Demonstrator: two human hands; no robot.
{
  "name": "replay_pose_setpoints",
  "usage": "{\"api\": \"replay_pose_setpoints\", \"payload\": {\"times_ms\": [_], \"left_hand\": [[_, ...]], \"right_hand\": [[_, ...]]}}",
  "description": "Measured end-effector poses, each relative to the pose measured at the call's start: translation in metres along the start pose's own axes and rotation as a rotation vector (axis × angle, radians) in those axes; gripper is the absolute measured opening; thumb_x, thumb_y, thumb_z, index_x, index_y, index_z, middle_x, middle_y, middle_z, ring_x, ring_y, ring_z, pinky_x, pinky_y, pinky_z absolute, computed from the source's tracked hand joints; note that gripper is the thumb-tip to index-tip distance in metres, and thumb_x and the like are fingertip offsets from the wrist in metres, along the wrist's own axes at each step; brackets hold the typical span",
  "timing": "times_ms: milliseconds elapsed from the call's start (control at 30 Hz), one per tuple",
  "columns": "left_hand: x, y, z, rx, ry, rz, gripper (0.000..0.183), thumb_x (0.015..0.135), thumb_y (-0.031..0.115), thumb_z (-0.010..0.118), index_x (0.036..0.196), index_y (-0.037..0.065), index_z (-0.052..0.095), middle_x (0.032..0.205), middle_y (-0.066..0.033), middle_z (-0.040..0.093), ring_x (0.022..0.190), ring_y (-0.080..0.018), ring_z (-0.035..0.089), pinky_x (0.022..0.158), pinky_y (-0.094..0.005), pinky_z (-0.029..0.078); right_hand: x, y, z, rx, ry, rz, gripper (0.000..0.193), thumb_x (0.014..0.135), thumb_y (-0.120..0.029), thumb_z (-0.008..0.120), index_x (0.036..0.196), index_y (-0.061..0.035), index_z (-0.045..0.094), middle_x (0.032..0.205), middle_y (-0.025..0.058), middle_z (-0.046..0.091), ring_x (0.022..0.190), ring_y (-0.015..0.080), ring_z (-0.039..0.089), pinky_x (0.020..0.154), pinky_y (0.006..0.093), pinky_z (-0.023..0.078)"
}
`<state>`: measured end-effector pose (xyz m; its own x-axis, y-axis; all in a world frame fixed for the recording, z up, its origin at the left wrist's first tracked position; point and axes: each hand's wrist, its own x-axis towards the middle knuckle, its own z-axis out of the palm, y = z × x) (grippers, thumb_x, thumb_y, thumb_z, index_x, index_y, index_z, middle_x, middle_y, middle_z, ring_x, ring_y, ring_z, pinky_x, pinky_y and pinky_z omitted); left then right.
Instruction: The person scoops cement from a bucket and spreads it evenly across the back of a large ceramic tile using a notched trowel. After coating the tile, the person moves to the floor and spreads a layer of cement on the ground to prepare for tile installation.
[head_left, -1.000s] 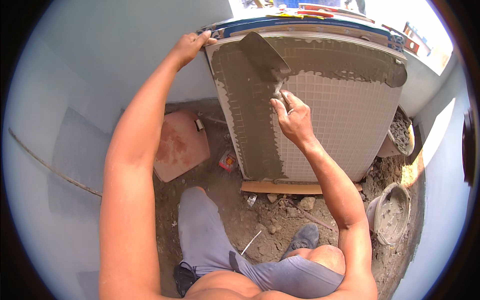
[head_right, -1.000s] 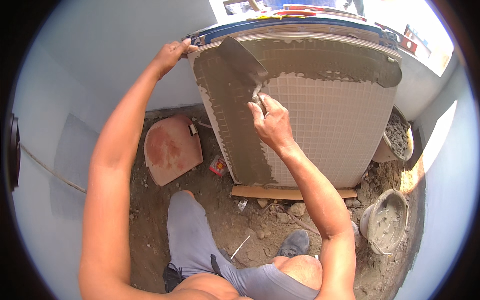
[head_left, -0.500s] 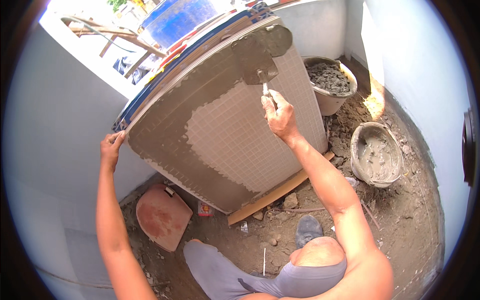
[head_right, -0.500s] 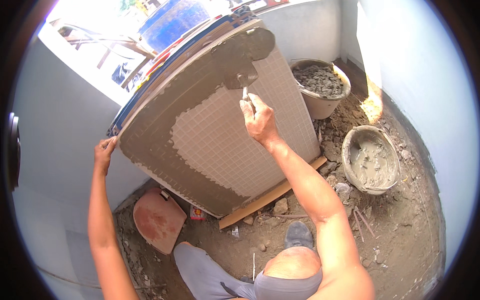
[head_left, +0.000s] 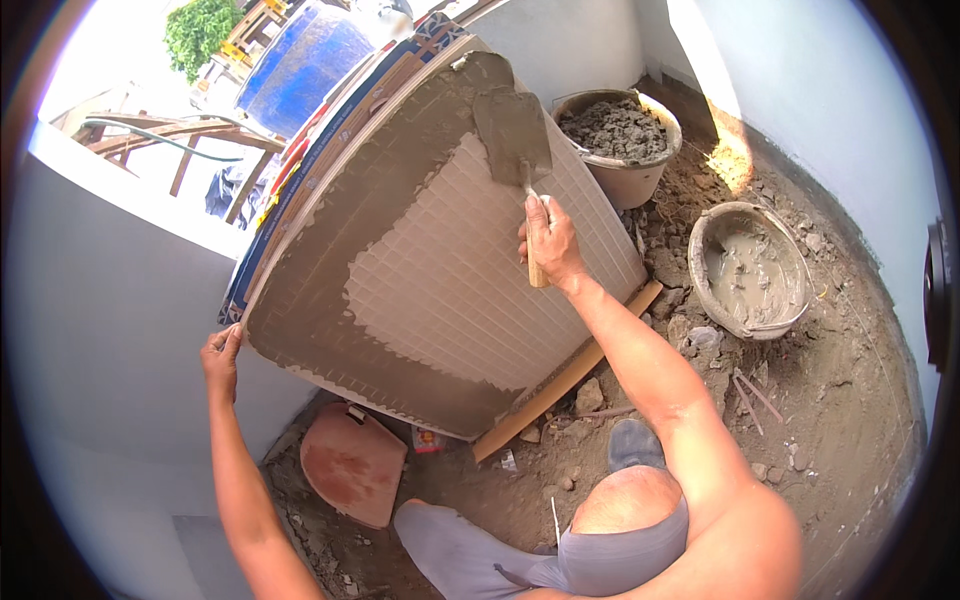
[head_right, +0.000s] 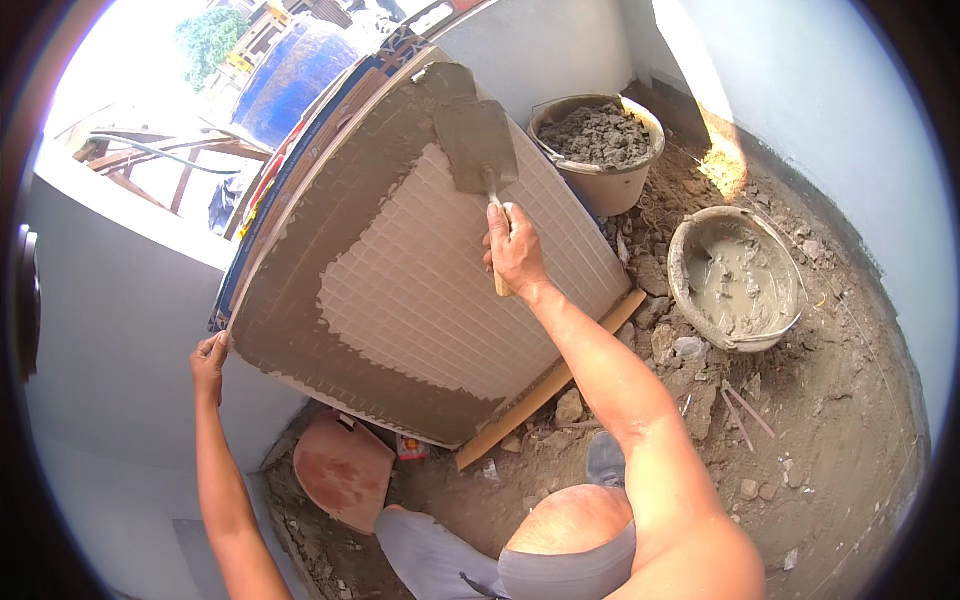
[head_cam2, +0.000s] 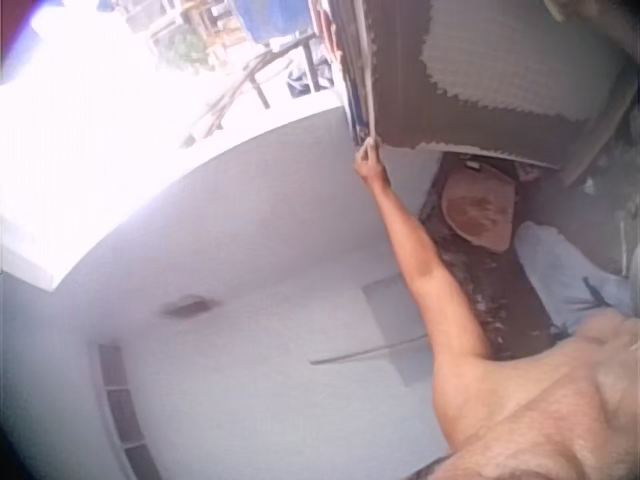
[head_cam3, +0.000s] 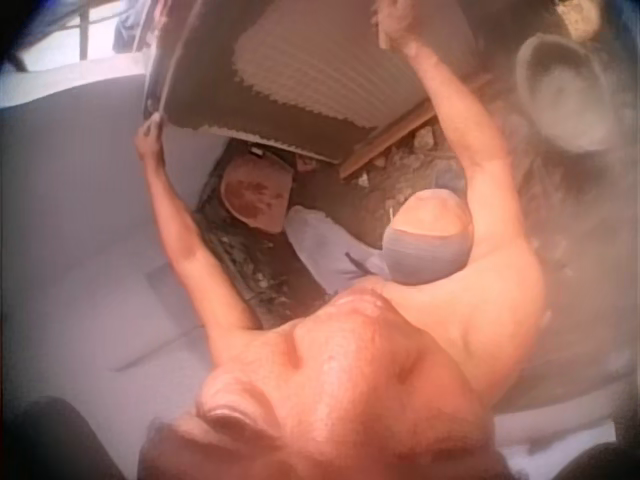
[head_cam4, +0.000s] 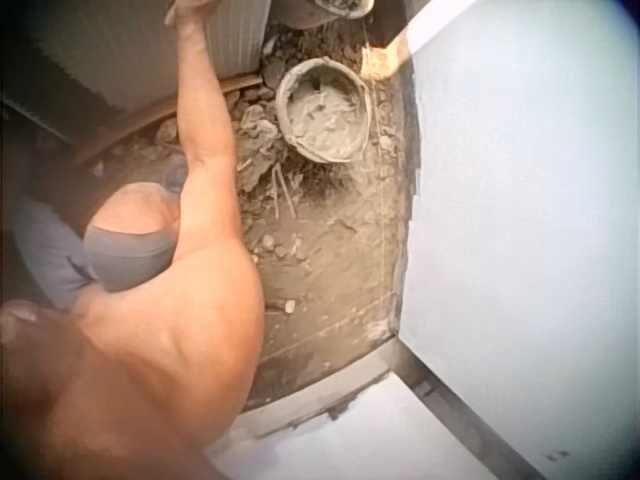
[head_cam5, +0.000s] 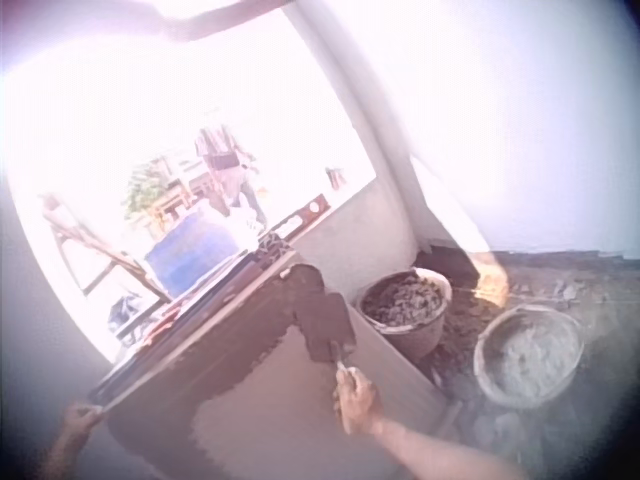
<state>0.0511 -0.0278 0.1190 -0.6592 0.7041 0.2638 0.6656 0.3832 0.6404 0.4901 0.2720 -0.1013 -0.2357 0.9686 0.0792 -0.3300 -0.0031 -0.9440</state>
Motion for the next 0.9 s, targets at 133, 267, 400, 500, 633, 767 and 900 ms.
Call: {"api": "replay_pose_setpoints", "payload": {"times_ms": [133,267,400,500,633,767,900], "left_hand": [[0.002,-0.005,-0.007,0.020,0.004,-0.035,0.034,0.089,0.029,0.075,0.107,0.000,0.073,0.105,-0.0062,0.065,0.102,-0.0159,0.060,0.097,-0.0332,0.044],[0.001,0.000,-0.012,0.024,0.001,-0.043,0.035,0.088,0.029,0.075,0.107,0.000,0.073,0.109,-0.0072,0.065,0.103,-0.0165,0.060,0.097,-0.0329,0.044],[0.000,0.002,-0.007,0.001,-0.008,-0.047,0.037,0.088,0.030,0.076,0.108,-0.001,0.072,0.110,-0.0078,0.065,0.103,-0.0171,0.060,0.097,-0.0332,0.045],[0.002,0.000,-0.008,0.057,0.014,0.000,0.037,0.089,0.028,0.075,0.108,-0.002,0.070,0.095,-0.0011,0.067,0.083,-0.0067,0.058,0.076,-0.0203,0.047],[0.003,-0.001,-0.006,0.029,0.007,0.000,0.036,0.089,0.029,0.075,0.108,-0.002,0.071,0.100,-0.0033,0.067,0.091,-0.0104,0.059,0.084,-0.0246,0.047],[0.003,-0.001,-0.008,0.007,-0.003,-0.035,0.036,0.088,0.029,0.076,0.106,-0.002,0.073,0.108,-0.0077,0.065,0.102,-0.0162,0.060,0.093,-0.0310,0.046],[0.001,-0.004,-0.013,-0.006,-0.008,-0.037,0.034,0.088,0.028,0.076,0.106,-0.002,0.073,0.107,-0.0067,0.065,0.100,-0.0152,0.060,0.091,-0.0293,0.047]], "right_hand": [[-0.042,0.034,-0.014,0.002,0.097,0.098,0.046,0.102,-0.048,0.044,0.094,-0.0038,0.052,0.064,0.0052,0.056,0.048,0.0139,0.059,0.044,0.0294,0.050],[-0.062,0.038,-0.034,0.118,0.050,0.181,0.044,0.101,-0.048,0.047,0.101,-0.0045,0.053,0.066,0.0047,0.055,0.049,0.0130,0.059,0.044,0.0300,0.052],[-0.036,-0.020,-0.036,0.386,-0.154,0.091,0.042,0.100,-0.047,0.050,0.099,-0.0053,0.054,0.066,0.0040,0.055,0.048,0.0139,0.058,0.042,0.0308,0.052],[0.002,-0.046,-0.025,0.676,-0.241,0.102,0.042,0.099,-0.048,0.053,0.101,-0.0058,0.054,0.068,0.0054,0.056,0.049,0.0153,0.059,0.042,0.0322,0.052],[0.039,-0.070,-0.027,0.703,-0.344,0.190,0.043,0.098,-0.049,0.054,0.100,-0.0058,0.055,0.069,0.0051,0.056,0.049,0.0148,0.059,0.041,0.0319,0.051],[0.051,-0.081,-0.017,0.503,-0.476,0.195,0.042,0.099,-0.048,0.054,0.098,-0.0056,0.057,0.066,0.0031,0.056,0.045,0.0113,0.056,0.038,0.0279,0.049],[0.038,-0.070,-0.018,0.319,-0.510,0.131,0.040,0.100,-0.044,0.053,0.097,-0.0049,0.057,0.064,0.0013,0.055,0.045,0.0087,0.056,0.037,0.0254,0.049]]}}
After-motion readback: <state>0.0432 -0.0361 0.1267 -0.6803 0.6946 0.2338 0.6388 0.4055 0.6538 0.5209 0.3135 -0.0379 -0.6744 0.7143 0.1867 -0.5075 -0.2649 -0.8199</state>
